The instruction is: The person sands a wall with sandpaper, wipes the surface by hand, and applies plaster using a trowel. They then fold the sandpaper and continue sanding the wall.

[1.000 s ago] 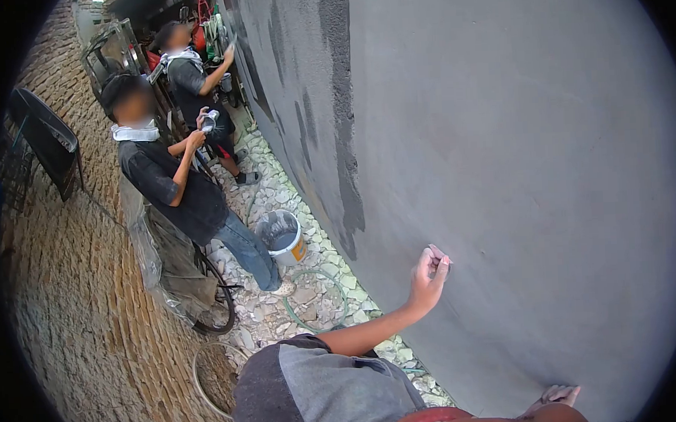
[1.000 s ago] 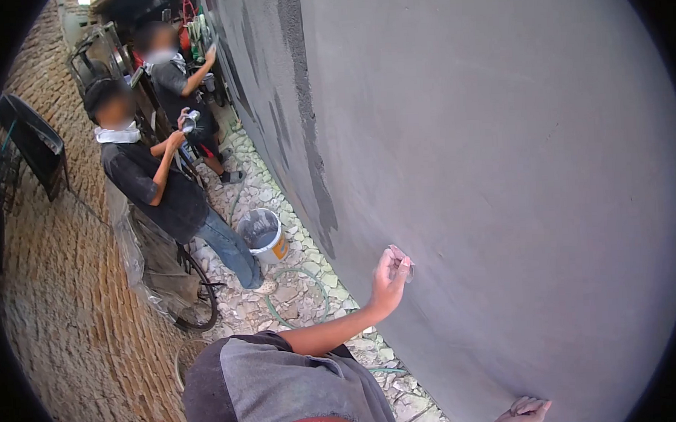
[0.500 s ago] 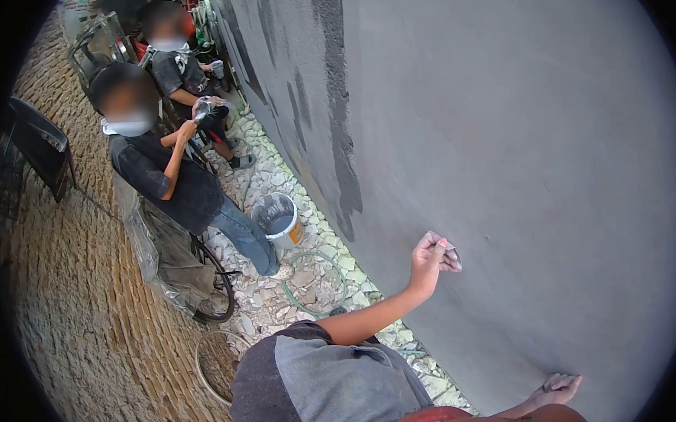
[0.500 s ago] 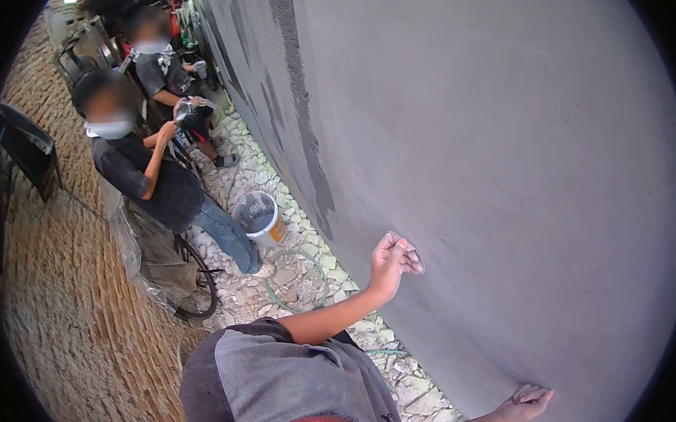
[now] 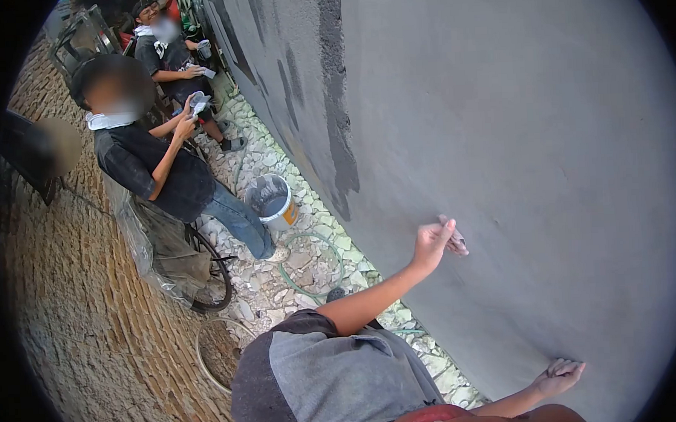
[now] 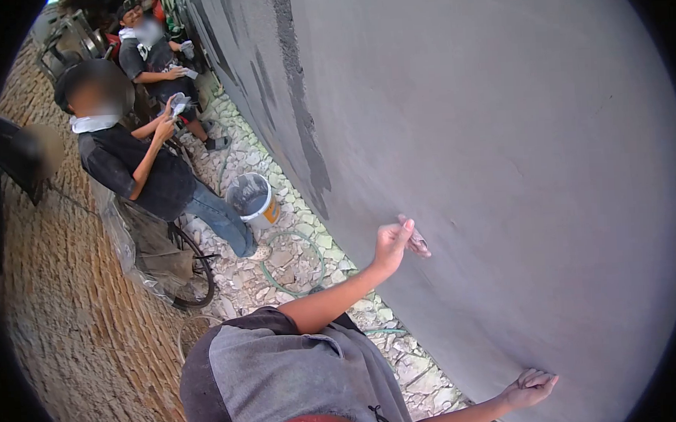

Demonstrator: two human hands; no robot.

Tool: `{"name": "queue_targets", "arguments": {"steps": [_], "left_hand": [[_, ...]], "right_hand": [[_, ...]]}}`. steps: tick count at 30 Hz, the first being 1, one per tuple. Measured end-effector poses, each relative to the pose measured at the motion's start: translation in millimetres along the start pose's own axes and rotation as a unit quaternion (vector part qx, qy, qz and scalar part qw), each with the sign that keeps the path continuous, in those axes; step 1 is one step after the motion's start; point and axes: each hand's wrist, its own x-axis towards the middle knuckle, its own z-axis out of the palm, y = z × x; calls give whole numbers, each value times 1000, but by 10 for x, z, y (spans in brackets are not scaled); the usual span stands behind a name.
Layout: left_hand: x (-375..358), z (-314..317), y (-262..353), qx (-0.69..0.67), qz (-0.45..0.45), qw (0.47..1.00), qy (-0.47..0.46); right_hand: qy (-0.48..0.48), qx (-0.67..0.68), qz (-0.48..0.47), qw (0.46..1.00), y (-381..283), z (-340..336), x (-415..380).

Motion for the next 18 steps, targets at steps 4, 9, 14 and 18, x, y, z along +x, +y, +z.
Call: {"name": "queue_targets", "arguments": {"steps": [4,9,14,18], "left_hand": [[253,-295,184,64,16,998,-9],[479,-537,236,32,51,998,6],[97,-231,-145,80,56,993,-60],[374,-478,25,120,130,984,-24]], "right_hand": [[5,7,7,1000,-10,47,-10],[0,18,1,1000,38,42,40],[25,35,-2,999,39,-7,-3],[-28,40,15,999,38,-105,32]]}}
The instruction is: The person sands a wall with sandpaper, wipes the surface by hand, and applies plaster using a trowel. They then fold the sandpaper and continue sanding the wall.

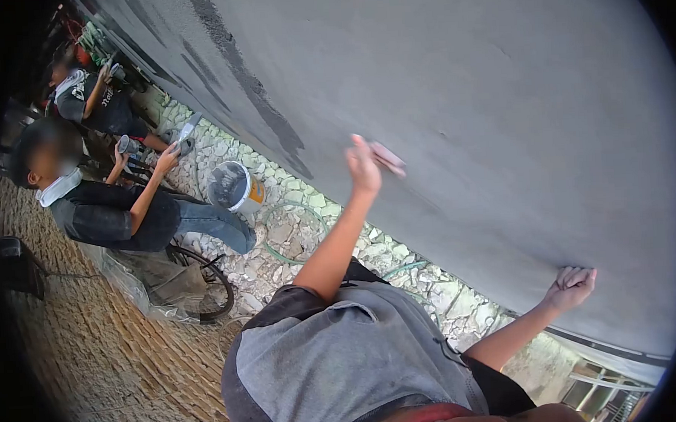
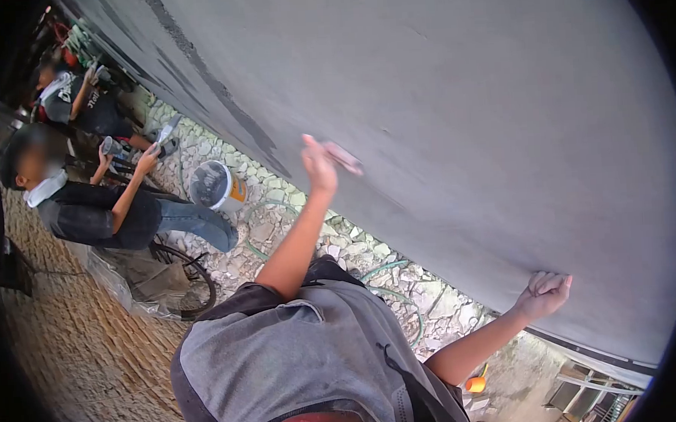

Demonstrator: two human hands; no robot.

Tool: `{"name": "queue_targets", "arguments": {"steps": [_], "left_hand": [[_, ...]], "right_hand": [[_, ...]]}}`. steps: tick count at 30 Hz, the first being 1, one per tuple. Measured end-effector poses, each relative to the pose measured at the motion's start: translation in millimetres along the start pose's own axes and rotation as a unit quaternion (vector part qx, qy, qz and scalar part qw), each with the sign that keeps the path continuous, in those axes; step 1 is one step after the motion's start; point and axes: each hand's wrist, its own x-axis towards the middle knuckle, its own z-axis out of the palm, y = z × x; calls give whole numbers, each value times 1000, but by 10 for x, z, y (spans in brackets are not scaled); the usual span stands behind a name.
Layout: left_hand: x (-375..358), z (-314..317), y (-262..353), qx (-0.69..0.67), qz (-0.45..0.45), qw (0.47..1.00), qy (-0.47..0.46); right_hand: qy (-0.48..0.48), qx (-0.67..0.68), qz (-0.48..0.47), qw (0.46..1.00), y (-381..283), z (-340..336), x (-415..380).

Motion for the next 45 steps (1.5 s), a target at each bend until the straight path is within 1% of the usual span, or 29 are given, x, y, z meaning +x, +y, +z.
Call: {"name": "queue_targets", "arguments": {"steps": [2,3,5,6,8,9,11,12,14,16,18,19,21,22,23,25,26,28,29,31,32,34,36,38,40,41,43,44,45], "left_hand": [[299,-166,290,-37,-86,991,90],[380,-237,324,-37,-88,991,90],[489,-310,380,-8,-99,984,148],[432,-263,352,-8,-97,985,146],[153,-71,208,-88,-56,990,98],[10,78,89,-88,-55,990,97],[-222,332,-64,43,-7,995,85],[-177,268,-40,43,-6,995,88],[98,81,186,-12,-37,989,143],[405,-148,368,67,-31,975,210],[698,-348,486,52,-12,955,293],[717,-320,460,52,-13,956,290],[726,-245,345,90,45,925,366],[567,-165,285,133,60,930,338],[399,-89,178,133,63,929,340],[185,5,23,223,110,940,233],[232,-50,48,224,111,938,239],[424,-161,135,338,178,886,261],[585,-241,219,337,177,886,265],[905,-394,390,306,139,868,365],[930,-381,373,305,140,869,363],[974,-402,339,305,170,847,401],[703,-248,247,327,193,854,356],[437,-131,26,331,188,869,317],[459,-207,-72,265,149,908,288],[572,-290,18,269,157,903,295],[816,-391,175,304,167,873,343],[853,-386,174,305,172,872,343],[888,-367,182,287,171,865,374]], "right_hand": [[-2,0,-1,1000,7,15,-1],[-6,1,-1,1000,13,12,-2],[-5,0,-5,1000,15,12,-4],[-4,0,-9,1000,21,20,-4],[10,0,-16,1000,9,74,-31],[24,-1,-20,1000,13,99,-40],[26,-5,-18,999,1,136,-46],[31,-9,-16,999,-15,148,-54],[15,-9,-9,1000,-24,98,-37],[4,-7,-7,1000,-36,89,-38],[13,-8,-15,1000,-42,115,-54],[16,-8,-17,1000,-46,128,-68],[32,-15,-25,999,-39,161,-70],[32,-13,-25,999,-21,146,-57],[34,-7,-24,999,-19,122,-56],[28,4,-21,999,-3,135,-48],[35,1,-14,999,-26,158,-51],[36,-6,-6,999,-57,169,-40],[26,-7,-10,1000,-42,153,-29],[21,-6,-16,1000,-41,152,-31],[26,0,-16,1000,-30,157,-31],[32,11,-16,999,-27,161,-47],[37,-5,-38,999,-8,181,-59],[43,4,-27,999,3,156,-42],[46,9,-14,999,15,174,-50],[45,15,-12,999,5,175,-51],[42,23,-12,999,-36,203,-49],[47,13,-14,999,-17,199,-48],[52,4,-17,999,-13,203,-54]]}}
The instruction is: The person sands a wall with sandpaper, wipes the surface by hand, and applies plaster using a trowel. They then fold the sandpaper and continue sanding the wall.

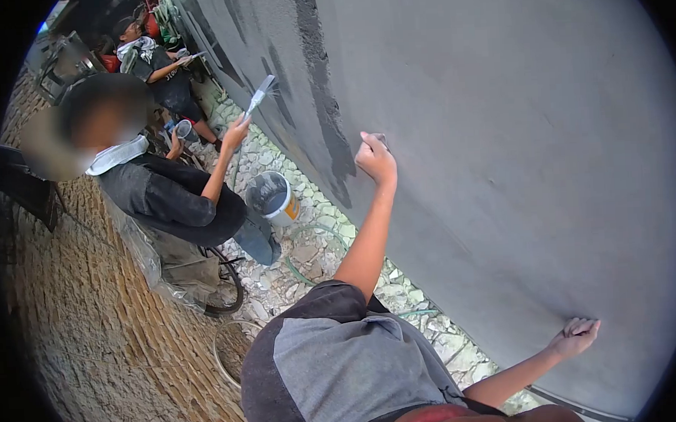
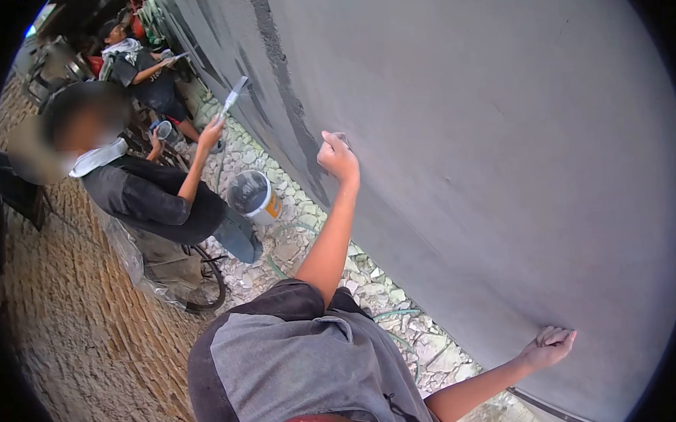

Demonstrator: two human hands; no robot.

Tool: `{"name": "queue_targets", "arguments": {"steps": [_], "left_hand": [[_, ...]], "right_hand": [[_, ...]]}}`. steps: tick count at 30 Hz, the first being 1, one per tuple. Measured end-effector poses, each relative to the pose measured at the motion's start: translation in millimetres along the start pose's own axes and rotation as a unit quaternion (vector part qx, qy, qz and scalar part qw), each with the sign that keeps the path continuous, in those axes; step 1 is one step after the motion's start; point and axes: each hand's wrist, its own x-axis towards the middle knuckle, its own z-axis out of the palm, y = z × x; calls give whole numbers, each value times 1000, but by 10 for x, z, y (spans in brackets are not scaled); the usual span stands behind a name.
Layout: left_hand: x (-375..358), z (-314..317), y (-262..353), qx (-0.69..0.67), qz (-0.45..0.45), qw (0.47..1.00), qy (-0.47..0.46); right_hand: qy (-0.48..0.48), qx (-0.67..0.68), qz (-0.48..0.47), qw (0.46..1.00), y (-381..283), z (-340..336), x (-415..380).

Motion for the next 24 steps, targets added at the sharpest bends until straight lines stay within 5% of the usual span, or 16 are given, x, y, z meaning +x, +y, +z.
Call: {"name": "queue_targets", "arguments": {"steps": [2,10,15,19,24], "left_hand": [[-54,41,-5,-10,-12,999,32],[-613,-287,152,-37,-21,984,-171],[-136,-233,140,-159,-185,957,-159],[-310,-309,261,-192,-218,945,-153],[-746,-447,325,-276,-295,880,-249]], "right_hand": [[10,1,-3,1000,-3,30,-11],[11,2,12,1000,-24,-41,-28],[1,-4,13,1000,-44,-51,-37],[1,-3,4,1000,-9,-65,-31],[9,-11,-12,1000,9,-15,-22]]}}
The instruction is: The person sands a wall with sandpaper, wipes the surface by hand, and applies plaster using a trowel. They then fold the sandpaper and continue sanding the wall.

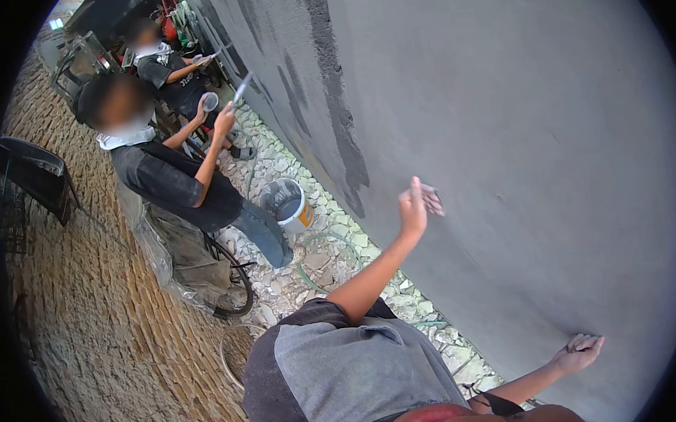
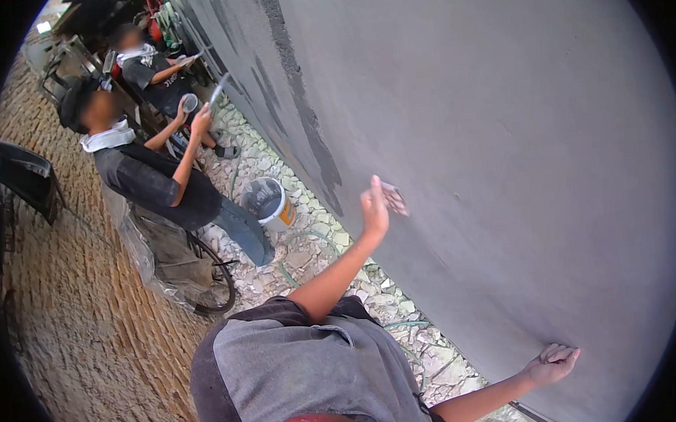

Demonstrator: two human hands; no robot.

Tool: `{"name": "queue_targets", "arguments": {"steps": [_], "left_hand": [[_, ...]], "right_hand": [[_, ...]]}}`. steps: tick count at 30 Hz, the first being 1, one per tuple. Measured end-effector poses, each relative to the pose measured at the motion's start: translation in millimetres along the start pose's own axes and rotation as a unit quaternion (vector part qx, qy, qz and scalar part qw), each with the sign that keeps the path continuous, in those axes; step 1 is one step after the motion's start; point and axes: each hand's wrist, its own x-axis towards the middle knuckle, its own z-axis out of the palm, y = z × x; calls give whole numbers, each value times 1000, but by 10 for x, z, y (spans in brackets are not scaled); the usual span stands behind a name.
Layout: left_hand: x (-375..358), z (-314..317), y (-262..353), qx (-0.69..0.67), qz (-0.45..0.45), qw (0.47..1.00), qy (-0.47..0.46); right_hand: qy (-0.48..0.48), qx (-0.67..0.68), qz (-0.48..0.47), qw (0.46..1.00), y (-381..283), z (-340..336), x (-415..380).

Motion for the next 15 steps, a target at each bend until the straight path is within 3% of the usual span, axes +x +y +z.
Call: {"name": "queue_targets", "arguments": {"steps": [4,7,9,14,15], "left_hand": [[-151,-21,-187,120,52,987,-93],[187,-118,9,133,9,990,-51],[492,-249,72,58,-5,997,54],[176,-85,-99,86,49,993,67],[29,-50,-246,92,44,994,30]], "right_hand": [[-6,3,8,1000,11,-18,15],[-12,3,16,1000,-2,-51,30],[-17,0,20,1000,-9,-36,17],[19,3,12,1000,-34,62,-17],[33,0,11,999,-32,83,-17]]}}
